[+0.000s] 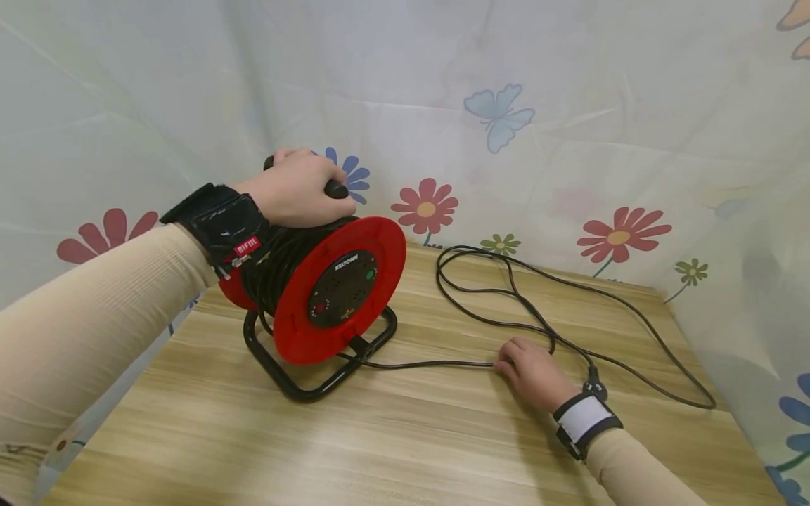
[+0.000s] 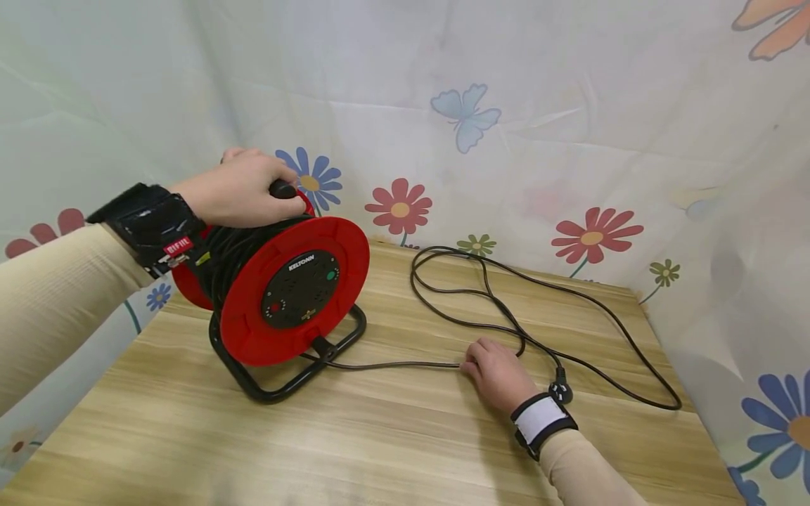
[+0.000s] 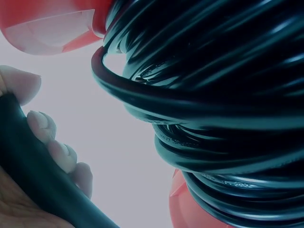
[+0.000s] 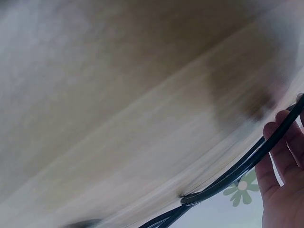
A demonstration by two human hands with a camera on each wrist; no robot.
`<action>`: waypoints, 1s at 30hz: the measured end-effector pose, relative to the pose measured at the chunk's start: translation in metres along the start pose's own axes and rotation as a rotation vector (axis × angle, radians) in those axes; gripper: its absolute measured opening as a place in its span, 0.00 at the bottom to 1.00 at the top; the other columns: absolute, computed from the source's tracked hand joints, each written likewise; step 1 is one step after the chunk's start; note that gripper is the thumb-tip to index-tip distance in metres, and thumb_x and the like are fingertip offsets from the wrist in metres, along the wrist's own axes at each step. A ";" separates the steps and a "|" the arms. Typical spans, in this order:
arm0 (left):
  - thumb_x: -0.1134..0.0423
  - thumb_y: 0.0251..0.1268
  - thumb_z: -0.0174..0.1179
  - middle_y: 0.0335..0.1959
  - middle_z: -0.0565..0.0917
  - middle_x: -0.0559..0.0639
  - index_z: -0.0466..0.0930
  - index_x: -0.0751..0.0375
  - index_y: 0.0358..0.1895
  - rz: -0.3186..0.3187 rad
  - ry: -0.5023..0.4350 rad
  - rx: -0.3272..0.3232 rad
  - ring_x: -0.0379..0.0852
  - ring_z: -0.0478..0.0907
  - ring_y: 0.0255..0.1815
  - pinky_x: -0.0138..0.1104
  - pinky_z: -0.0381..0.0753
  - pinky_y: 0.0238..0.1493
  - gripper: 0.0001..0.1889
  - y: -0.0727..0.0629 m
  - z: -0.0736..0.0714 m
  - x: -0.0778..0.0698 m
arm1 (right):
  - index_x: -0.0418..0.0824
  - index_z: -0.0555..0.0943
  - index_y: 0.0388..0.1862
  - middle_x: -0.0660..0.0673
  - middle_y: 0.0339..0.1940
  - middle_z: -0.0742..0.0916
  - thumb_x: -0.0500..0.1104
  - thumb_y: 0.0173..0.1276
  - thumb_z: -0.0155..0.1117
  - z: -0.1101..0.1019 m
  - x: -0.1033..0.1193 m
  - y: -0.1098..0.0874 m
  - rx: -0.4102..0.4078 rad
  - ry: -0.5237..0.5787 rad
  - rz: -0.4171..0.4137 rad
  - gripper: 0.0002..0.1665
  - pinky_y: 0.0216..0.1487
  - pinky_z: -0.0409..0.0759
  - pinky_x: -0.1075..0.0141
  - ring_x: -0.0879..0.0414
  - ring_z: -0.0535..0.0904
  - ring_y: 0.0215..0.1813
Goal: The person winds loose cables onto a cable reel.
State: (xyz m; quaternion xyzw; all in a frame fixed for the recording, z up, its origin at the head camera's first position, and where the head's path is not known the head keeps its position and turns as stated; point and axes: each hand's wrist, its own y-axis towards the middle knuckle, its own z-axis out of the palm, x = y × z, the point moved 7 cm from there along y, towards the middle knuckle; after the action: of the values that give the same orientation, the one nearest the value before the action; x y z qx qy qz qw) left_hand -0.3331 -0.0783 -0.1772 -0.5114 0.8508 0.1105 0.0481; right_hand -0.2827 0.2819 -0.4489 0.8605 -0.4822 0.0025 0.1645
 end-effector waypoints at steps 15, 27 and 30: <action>0.52 0.63 0.51 0.30 0.79 0.53 0.81 0.59 0.39 0.049 -0.005 -0.012 0.52 0.71 0.42 0.55 0.57 0.53 0.15 0.014 0.002 -0.020 | 0.46 0.78 0.34 0.56 0.28 0.79 0.41 0.68 0.65 -0.017 -0.004 -0.007 0.060 0.007 0.068 0.04 0.36 0.75 0.58 0.60 0.76 0.32; 0.53 0.61 0.54 0.25 0.77 0.49 0.76 0.55 0.23 0.208 -0.021 0.126 0.46 0.72 0.39 0.47 0.60 0.50 0.12 0.026 0.010 -0.046 | 0.44 0.79 0.33 0.54 0.29 0.78 0.39 0.67 0.65 -0.017 -0.005 -0.010 0.017 -0.031 0.043 0.03 0.36 0.76 0.57 0.57 0.76 0.32; 0.54 0.61 0.55 0.29 0.77 0.48 0.79 0.55 0.24 0.255 -0.037 0.169 0.46 0.71 0.42 0.44 0.63 0.48 0.12 0.026 0.012 -0.053 | 0.43 0.78 0.34 0.53 0.29 0.78 0.40 0.68 0.63 -0.016 -0.010 -0.010 0.029 -0.029 0.061 0.03 0.37 0.76 0.56 0.56 0.77 0.34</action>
State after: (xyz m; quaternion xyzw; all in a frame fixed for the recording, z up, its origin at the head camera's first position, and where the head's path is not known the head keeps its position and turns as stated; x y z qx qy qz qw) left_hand -0.3316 -0.0183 -0.1747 -0.3914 0.9140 0.0533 0.0923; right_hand -0.2773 0.2996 -0.4377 0.8477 -0.5103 0.0020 0.1451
